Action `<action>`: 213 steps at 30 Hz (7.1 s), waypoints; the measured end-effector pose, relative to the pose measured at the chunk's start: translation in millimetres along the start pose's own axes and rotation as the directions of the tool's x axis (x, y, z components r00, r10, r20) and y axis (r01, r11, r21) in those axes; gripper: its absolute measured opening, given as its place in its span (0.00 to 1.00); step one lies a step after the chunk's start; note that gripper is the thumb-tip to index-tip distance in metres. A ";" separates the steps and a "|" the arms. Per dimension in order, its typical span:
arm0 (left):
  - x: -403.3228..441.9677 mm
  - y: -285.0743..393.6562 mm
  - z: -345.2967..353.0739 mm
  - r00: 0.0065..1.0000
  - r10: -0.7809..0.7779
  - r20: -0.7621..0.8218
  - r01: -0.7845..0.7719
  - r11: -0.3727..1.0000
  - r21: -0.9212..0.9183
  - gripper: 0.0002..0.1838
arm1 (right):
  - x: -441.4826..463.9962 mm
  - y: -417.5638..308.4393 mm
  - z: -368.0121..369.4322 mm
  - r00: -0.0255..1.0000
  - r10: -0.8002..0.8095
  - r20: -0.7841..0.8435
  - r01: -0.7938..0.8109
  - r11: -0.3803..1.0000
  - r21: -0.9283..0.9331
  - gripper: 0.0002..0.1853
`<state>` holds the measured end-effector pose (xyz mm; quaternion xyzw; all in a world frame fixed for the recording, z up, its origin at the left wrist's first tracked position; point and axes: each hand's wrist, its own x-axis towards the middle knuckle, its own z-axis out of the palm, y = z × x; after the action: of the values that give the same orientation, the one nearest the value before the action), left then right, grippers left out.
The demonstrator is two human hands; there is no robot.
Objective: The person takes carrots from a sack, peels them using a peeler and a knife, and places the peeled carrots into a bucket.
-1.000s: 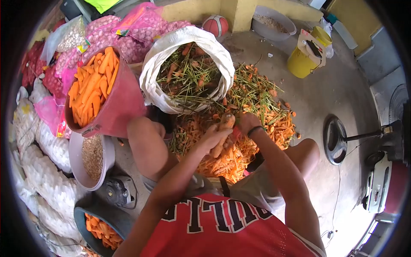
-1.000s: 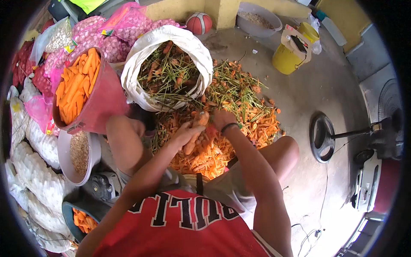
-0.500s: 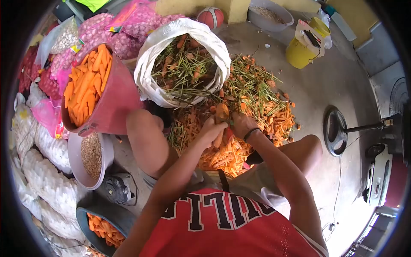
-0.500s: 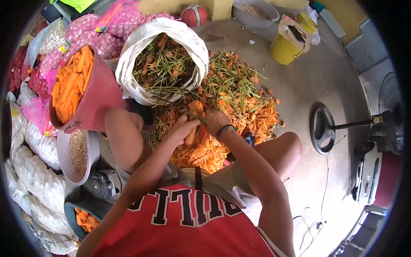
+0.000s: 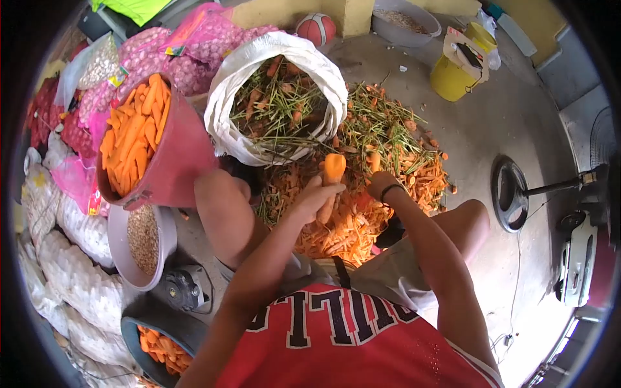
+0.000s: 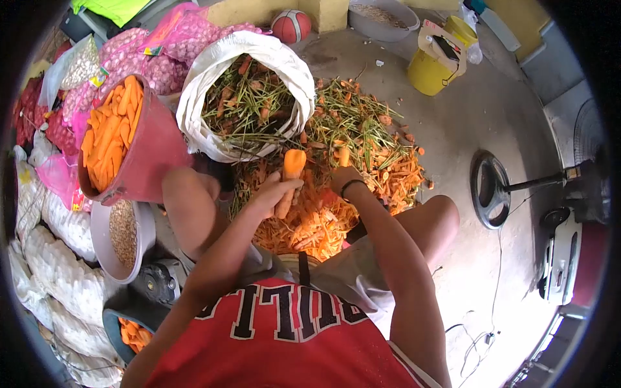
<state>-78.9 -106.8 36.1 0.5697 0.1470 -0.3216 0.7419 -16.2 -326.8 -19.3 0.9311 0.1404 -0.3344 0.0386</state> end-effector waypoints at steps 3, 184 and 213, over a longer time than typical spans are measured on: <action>-9.2 9.5 11.8 0.996 0.017 -0.092 -0.014 0.999 0.035 0.18 | -34.2 -24.6 -18.1 0.934 0.005 -0.357 0.095 0.960 0.263 0.16; 17.6 15.3 -9.4 0.953 0.300 0.049 -0.270 0.909 -0.318 0.17 | -98.6 -37.8 -62.5 0.429 -0.268 -0.863 0.779 0.593 0.204 0.30; -9.0 9.2 -6.3 0.977 0.208 0.051 -0.184 0.936 -0.299 0.19 | -78.9 -29.1 -68.5 0.286 -0.232 -0.930 0.765 0.640 0.075 0.30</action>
<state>-78.8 -96.8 46.3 0.4517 0.1048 -0.2438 0.8518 -40.8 -306.2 84.3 0.8346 0.3432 0.1611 -0.3997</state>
